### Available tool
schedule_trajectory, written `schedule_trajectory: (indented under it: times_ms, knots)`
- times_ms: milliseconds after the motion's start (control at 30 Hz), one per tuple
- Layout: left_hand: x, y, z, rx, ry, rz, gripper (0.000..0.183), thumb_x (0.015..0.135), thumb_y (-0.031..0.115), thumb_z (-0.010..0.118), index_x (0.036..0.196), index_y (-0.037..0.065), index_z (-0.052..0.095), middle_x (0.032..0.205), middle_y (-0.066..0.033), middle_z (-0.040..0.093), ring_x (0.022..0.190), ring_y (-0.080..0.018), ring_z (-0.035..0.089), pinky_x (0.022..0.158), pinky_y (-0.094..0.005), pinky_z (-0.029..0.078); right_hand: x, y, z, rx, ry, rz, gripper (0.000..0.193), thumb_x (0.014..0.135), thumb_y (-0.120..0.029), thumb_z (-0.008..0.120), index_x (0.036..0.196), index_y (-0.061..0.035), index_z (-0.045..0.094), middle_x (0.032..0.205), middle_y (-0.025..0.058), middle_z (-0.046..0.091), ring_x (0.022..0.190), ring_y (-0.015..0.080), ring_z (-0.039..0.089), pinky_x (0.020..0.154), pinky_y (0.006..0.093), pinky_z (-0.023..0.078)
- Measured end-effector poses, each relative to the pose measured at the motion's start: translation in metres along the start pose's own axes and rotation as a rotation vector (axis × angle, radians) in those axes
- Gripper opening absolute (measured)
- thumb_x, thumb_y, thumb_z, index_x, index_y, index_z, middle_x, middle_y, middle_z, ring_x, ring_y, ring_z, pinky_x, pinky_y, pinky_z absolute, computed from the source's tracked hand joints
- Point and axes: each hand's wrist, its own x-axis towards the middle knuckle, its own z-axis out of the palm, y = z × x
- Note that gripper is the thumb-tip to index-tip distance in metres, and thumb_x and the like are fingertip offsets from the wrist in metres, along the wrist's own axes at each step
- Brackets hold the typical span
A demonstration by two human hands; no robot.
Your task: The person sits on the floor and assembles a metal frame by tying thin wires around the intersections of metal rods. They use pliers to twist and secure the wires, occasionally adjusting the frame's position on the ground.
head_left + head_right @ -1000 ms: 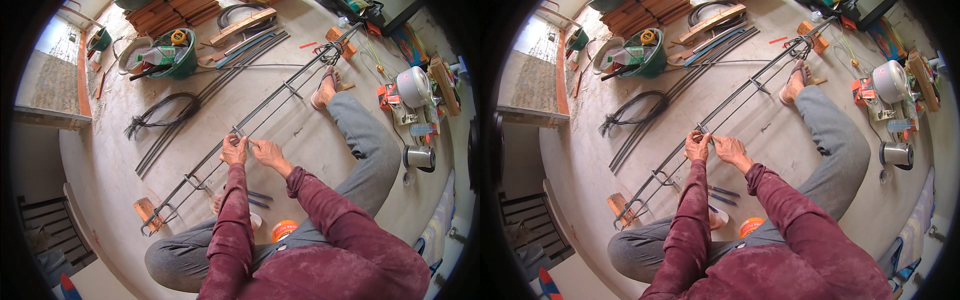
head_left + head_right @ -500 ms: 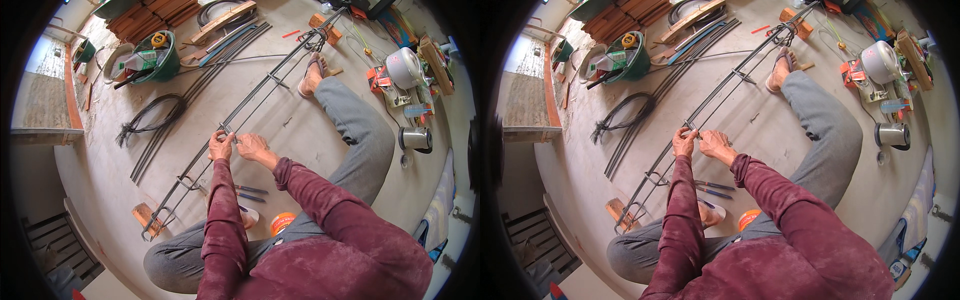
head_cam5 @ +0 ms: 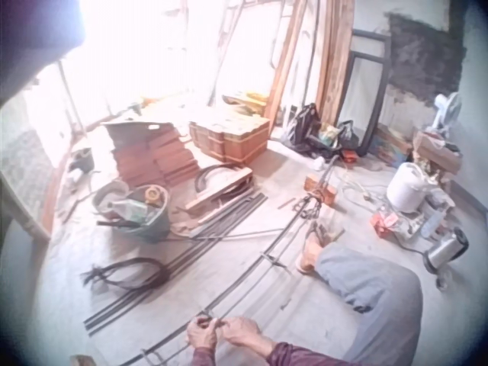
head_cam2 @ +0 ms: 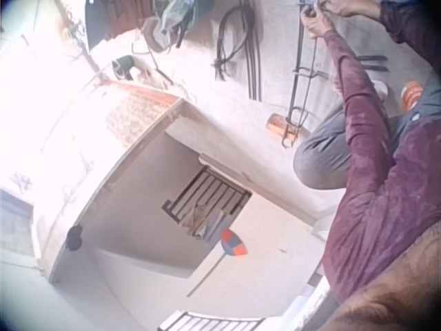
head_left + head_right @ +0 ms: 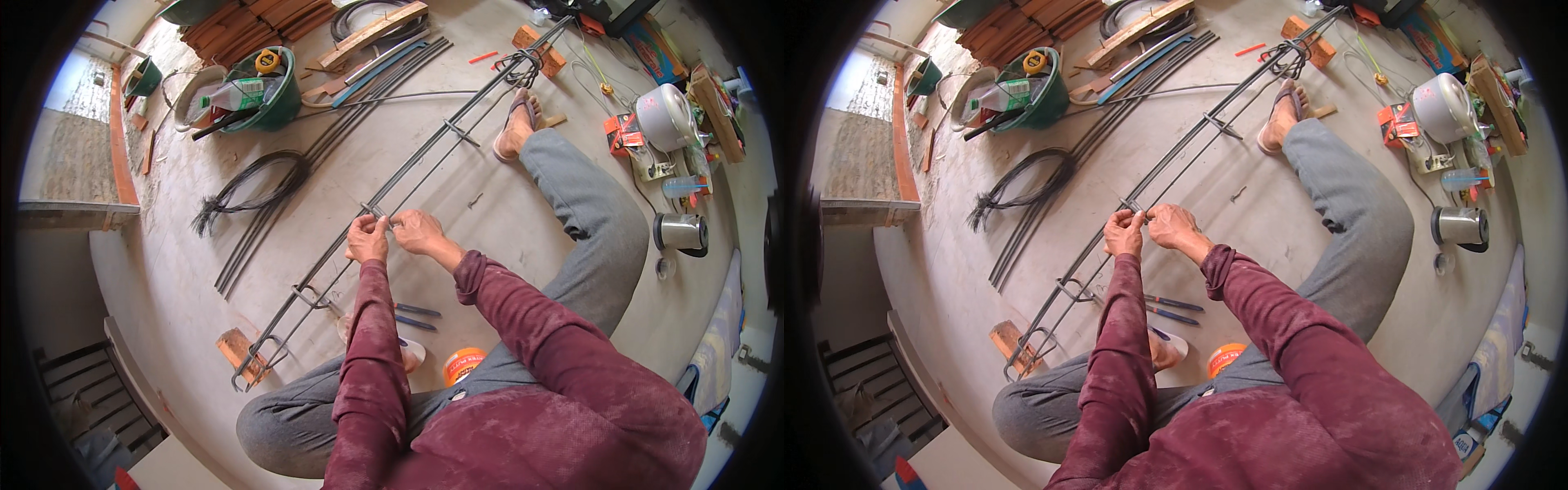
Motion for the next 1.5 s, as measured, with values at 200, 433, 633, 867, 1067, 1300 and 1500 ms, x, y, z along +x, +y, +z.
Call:
schedule_trajectory:
  times_ms: [200,433,633,867,1067,1300,1500]
  knots:
    - [-0.004,-0.006,-0.001,0.028,0.063,0.121,0.024,0.076,0.021,0.078,0.09,0.008,0.063,0.075,0.0014,0.07,0.073,-0.0105,0.064,0.089,-0.0316,0.038,-0.001,-0.007,-0.001,0.084,-0.051,0.04,0.034,0.078,-0.023,0.054,0.105,-0.016,0.073,0.099,0.0185,0.069,0.095,0.035,0.066,0.084,0.0425,0.052]
    - [-0.001,-0.013,-0.009,-0.084,-0.026,0.232,0.026,0.076,0.021,0.076,0.097,0.011,0.064,0.083,0.0005,0.071,0.076,-0.0109,0.065,0.095,-0.0367,0.035,0.002,-0.01,-0.008,0.054,-0.101,-0.003,0.027,0.08,-0.023,0.056,0.099,-0.0167,0.074,0.095,0.0158,0.07,0.09,0.0353,0.066,0.081,0.0429,0.052]
    - [-0.005,-0.003,-0.011,0.078,-0.134,0.236,0.034,0.082,0.018,0.069,0.114,0.026,0.07,0.083,0.0044,0.064,0.072,-0.0115,0.057,0.088,-0.0354,0.025,0.008,-0.001,-0.013,-0.073,-0.065,-0.161,0.024,0.081,-0.025,0.059,0.097,-0.0151,0.074,0.09,0.0167,0.069,0.086,0.0368,0.066,0.077,0.0452,0.052]
    - [-0.005,-0.004,-0.012,0.141,-0.056,0.261,0.029,0.084,0.02,0.067,0.112,0.026,0.072,0.081,0.0051,0.067,0.071,-0.0099,0.058,0.086,-0.0329,0.028,0.04,-0.031,-0.057,-0.382,-0.303,-0.571,0.028,0.074,-0.014,0.055,0.098,-0.0123,0.07,0.082,0.0162,0.069,0.08,0.0365,0.066,0.069,0.0445,0.052]
    - [-0.01,-0.005,-0.016,0.18,-0.089,0.278,0.029,0.084,0.022,0.067,0.112,0.028,0.071,0.076,0.0029,0.059,0.076,-0.0114,0.055,0.085,-0.0344,0.024,0.083,-0.041,-0.07,-0.614,-0.343,-0.876,0.014,0.074,-0.009,0.059,0.087,-0.0098,0.064,0.082,0.011,0.067,0.079,0.0322,0.065,0.063,0.0421,0.048]
    - [-0.02,0.007,-0.011,0.205,-0.05,0.256,0.031,0.08,0.026,0.073,0.111,0.028,0.071,0.083,0.0031,0.062,0.087,-0.0123,0.056,0.088,-0.0376,0.022,0.093,-0.002,-0.041,-0.39,-0.041,-0.968,0.011,0.082,-0.019,0.063,0.083,-0.0086,0.062,0.079,0.0102,0.065,0.078,0.0314,0.063,0.066,0.0436,0.048]
    - [-0.019,0.005,-0.004,0.168,-0.017,0.274,0.027,0.08,0.027,0.074,0.107,0.028,0.072,0.084,0.0034,0.064,0.096,-0.0131,0.058,0.089,-0.0381,0.022,0.1,0.017,-0.053,-0.291,-0.25,-0.535,0.037,0.083,-0.037,0.067,0.104,-0.0072,0.064,0.09,0.0169,0.068,0.09,0.0349,0.064,0.078,0.0434,0.05]
